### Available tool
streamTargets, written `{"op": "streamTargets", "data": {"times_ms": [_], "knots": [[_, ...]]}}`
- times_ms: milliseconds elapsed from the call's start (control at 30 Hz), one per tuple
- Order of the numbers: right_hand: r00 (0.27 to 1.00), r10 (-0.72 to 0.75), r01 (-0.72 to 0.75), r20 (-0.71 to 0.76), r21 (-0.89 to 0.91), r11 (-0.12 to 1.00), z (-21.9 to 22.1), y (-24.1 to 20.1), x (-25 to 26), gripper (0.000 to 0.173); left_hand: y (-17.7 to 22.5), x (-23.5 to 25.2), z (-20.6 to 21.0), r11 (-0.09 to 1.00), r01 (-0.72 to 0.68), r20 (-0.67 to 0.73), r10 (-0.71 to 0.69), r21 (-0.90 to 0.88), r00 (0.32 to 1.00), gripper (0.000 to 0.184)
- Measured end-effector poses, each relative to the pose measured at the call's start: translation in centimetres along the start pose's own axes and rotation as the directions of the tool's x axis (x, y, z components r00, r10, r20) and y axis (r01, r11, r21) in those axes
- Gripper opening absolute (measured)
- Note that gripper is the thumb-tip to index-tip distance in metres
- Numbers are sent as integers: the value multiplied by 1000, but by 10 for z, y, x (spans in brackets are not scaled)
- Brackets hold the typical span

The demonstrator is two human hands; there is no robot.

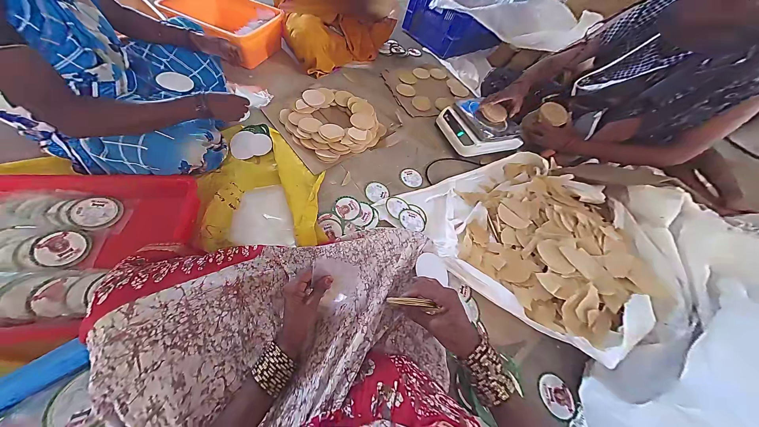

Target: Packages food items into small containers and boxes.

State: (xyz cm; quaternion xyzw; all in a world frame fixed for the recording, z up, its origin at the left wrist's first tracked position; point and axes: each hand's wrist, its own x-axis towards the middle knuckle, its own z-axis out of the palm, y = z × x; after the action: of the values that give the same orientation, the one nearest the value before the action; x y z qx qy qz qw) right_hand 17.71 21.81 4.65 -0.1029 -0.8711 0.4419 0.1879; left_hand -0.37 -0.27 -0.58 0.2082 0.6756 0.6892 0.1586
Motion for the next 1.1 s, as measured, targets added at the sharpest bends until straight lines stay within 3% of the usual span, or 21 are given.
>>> {"op": "streamTargets", "data": {"times_ms": [67,233,300,400,467,567,667,800,1100], "knots": [[999,-19,19,-28,17,1000,1,-3,-1,12,0,2,-1,995,-89,4,89,-33,996,11],[1000,19,-19,-2,-190,982,10,7,-4,16,23,16,3,973,-224,-16,223,-48,975,12],[996,6,-15,-84,-99,995,9,-2,1,17,36,22,2,956,-280,-43,277,-94,960,11],[987,55,-23,-148,210,977,-4,-34,19,13,53,29,3,918,-357,-100,344,-171,934,9],[992,45,-1,-118,354,935,-17,-57,30,17,65,30,6,902,-386,-124,368,-194,922,8],[992,-128,117,-9,474,873,-30,-86,46,21,78,28,10,878,-445,-133,427,-175,895,7],[955,-293,233,43,501,833,-37,-110,61,21,91,25,11,860,-484,-128,468,-163,874,7],[903,-429,384,-32,509,770,-50,-133,75,28,105,21,5,831,-545,-96,536,-113,838,8],[913,-379,404,-152,472,783,-66,-171,71,20,133,13,-3,747,-664,-9,664,16,747,14]]}}
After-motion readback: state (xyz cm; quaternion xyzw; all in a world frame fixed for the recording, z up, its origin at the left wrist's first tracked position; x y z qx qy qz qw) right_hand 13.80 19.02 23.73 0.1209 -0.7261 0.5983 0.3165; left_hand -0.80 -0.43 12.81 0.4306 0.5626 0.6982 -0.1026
